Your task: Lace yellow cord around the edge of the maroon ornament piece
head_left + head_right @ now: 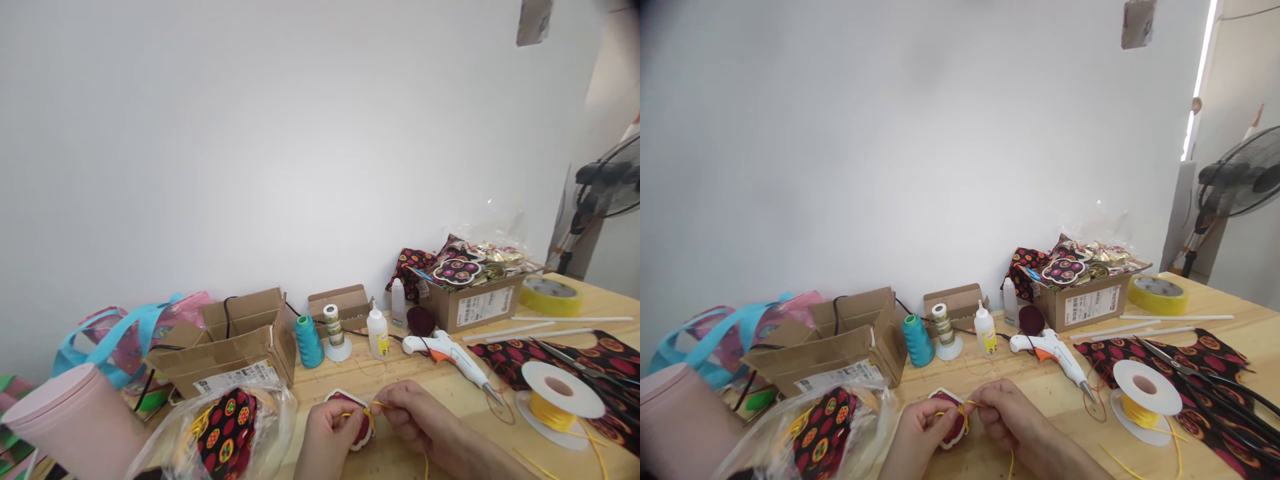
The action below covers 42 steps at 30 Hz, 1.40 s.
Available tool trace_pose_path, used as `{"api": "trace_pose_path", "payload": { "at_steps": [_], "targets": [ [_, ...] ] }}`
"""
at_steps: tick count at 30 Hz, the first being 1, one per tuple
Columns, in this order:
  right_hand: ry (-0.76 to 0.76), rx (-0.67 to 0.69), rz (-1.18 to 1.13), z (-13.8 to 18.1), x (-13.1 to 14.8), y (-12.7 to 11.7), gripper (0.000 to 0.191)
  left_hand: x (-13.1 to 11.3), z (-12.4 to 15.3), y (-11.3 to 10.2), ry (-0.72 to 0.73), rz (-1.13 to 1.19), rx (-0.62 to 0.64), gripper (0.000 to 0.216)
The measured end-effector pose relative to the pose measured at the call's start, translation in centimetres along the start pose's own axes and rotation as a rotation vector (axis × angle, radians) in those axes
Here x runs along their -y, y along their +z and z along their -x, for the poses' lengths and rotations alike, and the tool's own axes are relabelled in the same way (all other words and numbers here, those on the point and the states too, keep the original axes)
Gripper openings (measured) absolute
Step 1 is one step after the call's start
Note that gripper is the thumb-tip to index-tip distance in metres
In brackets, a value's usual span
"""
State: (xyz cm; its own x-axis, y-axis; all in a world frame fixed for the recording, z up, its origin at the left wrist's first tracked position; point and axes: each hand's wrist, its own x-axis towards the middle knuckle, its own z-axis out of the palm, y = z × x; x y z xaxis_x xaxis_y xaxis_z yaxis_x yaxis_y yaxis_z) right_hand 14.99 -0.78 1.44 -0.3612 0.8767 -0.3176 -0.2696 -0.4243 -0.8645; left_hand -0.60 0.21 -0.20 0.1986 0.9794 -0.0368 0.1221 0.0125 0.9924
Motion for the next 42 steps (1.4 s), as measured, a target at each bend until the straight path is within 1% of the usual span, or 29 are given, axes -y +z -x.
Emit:
{"api": "trace_pose_path", "payload": {
  "at_steps": [3,6,9,11,14,17,20,22,25,28,31,33,37,42],
  "targets": [
    [0.025,0.009,-0.139,0.2,0.1,-0.2,0.012,-0.1,0.1,0.1,0.029,-0.031,0.012,0.023],
    [0.035,0.000,-0.234,0.0,0.0,-0.4,0.010,-0.5,0.2,0.3,0.052,-0.049,0.022,0.025],
    [0.081,0.010,-0.321,-0.3,-0.3,-0.5,0.006,-0.9,0.4,0.4,0.075,-0.052,0.045,0.025],
    [0.104,0.043,-0.388,-0.5,-0.4,-0.7,0.005,-1.0,0.5,0.4,0.077,-0.030,0.063,0.024],
    [0.142,0.128,-0.472,-0.5,-0.4,-1.1,0.007,-1.0,0.5,0.4,0.047,0.038,0.063,0.024],
    [0.144,0.180,-0.447,-0.2,-0.1,-1.1,0.011,-1.0,0.4,0.3,0.036,0.083,0.056,0.023],
    [0.060,0.151,-0.298,0.1,0.1,-0.6,0.017,-0.7,0.3,0.3,0.048,0.103,0.046,0.022],
    [-0.024,0.113,-0.155,0.1,0.1,-0.1,0.018,-0.4,0.2,0.3,0.049,0.113,0.037,0.022],
    [-0.174,0.055,0.096,-0.3,-0.5,0.4,0.019,-0.2,0.1,0.2,0.043,0.108,0.054,0.021],
    [-0.305,-0.051,0.385,-0.6,-1.2,0.7,0.022,-0.5,0.1,0.1,0.056,0.070,0.102,0.020],
    [-0.479,-0.184,0.672,-0.4,-1.5,0.9,0.020,-0.9,0.3,0.2,0.068,0.052,0.152,0.022],
    [-0.574,-0.230,0.842,-0.1,-1.5,1.0,0.018,-1.1,0.4,0.3,0.058,0.072,0.155,0.023],
    [-0.623,-0.253,1.045,0.2,-1.2,0.9,0.019,-1.0,0.5,0.6,0.038,0.103,0.134,0.026],
    [-0.623,-0.229,1.132,0.5,-0.9,1.0,0.020,-0.7,0.3,0.7,0.048,0.023,0.087,0.033]
  ]
}}
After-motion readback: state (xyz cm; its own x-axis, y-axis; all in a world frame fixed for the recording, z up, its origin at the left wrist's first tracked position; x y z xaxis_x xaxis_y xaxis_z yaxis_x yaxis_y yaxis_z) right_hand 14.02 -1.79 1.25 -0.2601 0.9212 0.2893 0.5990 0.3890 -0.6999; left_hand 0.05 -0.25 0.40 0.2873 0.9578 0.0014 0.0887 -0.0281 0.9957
